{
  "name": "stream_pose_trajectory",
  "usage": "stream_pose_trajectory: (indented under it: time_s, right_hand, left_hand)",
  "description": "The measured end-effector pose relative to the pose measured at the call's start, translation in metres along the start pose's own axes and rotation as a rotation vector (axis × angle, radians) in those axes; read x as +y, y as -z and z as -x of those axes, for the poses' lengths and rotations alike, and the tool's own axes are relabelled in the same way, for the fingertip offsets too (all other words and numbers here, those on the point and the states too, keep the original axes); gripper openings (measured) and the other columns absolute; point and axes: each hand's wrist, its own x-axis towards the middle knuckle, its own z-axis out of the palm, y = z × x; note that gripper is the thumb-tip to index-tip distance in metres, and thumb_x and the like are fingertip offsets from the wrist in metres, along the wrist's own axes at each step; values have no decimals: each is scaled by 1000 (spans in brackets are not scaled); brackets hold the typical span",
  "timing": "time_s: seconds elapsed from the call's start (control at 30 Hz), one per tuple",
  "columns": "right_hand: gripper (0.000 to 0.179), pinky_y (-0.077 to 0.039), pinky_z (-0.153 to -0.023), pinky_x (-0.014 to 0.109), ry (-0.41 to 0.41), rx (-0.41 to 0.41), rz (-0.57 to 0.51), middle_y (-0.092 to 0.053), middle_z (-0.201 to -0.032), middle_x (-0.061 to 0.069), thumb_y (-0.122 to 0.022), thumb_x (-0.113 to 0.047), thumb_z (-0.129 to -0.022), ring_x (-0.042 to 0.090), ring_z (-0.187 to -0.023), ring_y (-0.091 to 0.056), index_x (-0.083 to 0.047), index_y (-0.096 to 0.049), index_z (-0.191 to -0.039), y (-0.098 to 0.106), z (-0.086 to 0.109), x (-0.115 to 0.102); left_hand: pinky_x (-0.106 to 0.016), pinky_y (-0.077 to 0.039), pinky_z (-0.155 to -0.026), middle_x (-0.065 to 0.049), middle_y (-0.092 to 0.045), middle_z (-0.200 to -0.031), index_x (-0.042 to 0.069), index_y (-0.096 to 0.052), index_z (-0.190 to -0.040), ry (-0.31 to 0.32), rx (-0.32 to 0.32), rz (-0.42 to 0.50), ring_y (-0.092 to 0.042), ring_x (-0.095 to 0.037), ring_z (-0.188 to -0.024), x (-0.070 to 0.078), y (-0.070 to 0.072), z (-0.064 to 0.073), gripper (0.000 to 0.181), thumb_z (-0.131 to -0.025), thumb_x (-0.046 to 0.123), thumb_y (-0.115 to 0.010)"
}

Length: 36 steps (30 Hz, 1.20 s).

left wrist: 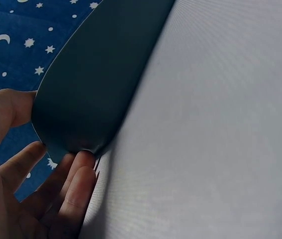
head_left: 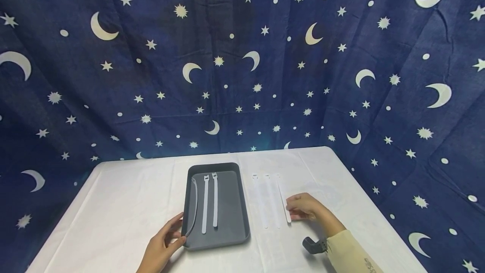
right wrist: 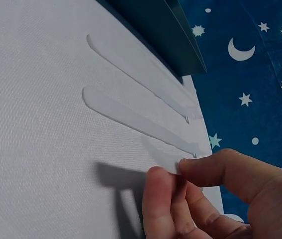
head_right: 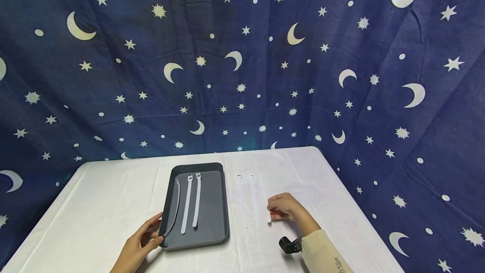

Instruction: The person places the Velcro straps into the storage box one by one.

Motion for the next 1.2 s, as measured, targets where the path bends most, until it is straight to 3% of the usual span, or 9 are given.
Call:
stream_pose_trajectory:
  time_s: [0.2,0.6,1.0,1.2]
  right_hand:
    - [44,-59,-69,34,13,28,-6,-66,-91,15,-66,5,-77,20,-75,-68,12,-57,-120,1,-1,-2]
    - [44,-58,-62,31,83,26,26,-67,-83,14,-67,5,-77,18,-64,-67,10,-57,-119,1,10,-22]
    - [45,-59,-66,32,147,-69,-2,-66,-85,14,-67,3,-76,17,-67,-67,11,-56,-120,-6,19,-35]
    - [49,-59,-67,30,183,-168,-35,-65,-83,7,-67,5,-76,14,-69,-63,13,-53,-122,-16,23,-42]
  left_hand:
    - [-20,-48,-71,-12,-64,-131,23,-51,-142,-11,5,16,-62,-1,-87,-1,0,0,66,-84,43,-75]
    - [-22,-49,-74,-11,-63,-133,26,-50,-143,3,-9,14,-63,-3,-90,0,1,1,68,-83,45,-75]
    - [-23,-49,-73,-11,-64,-132,26,-51,-142,-24,8,19,-65,-5,-92,-1,1,1,65,-84,43,-75]
    - [-23,-48,-71,-11,-65,-131,25,-52,-142,-51,14,32,-66,-5,-91,-2,1,2,64,-84,40,-76]
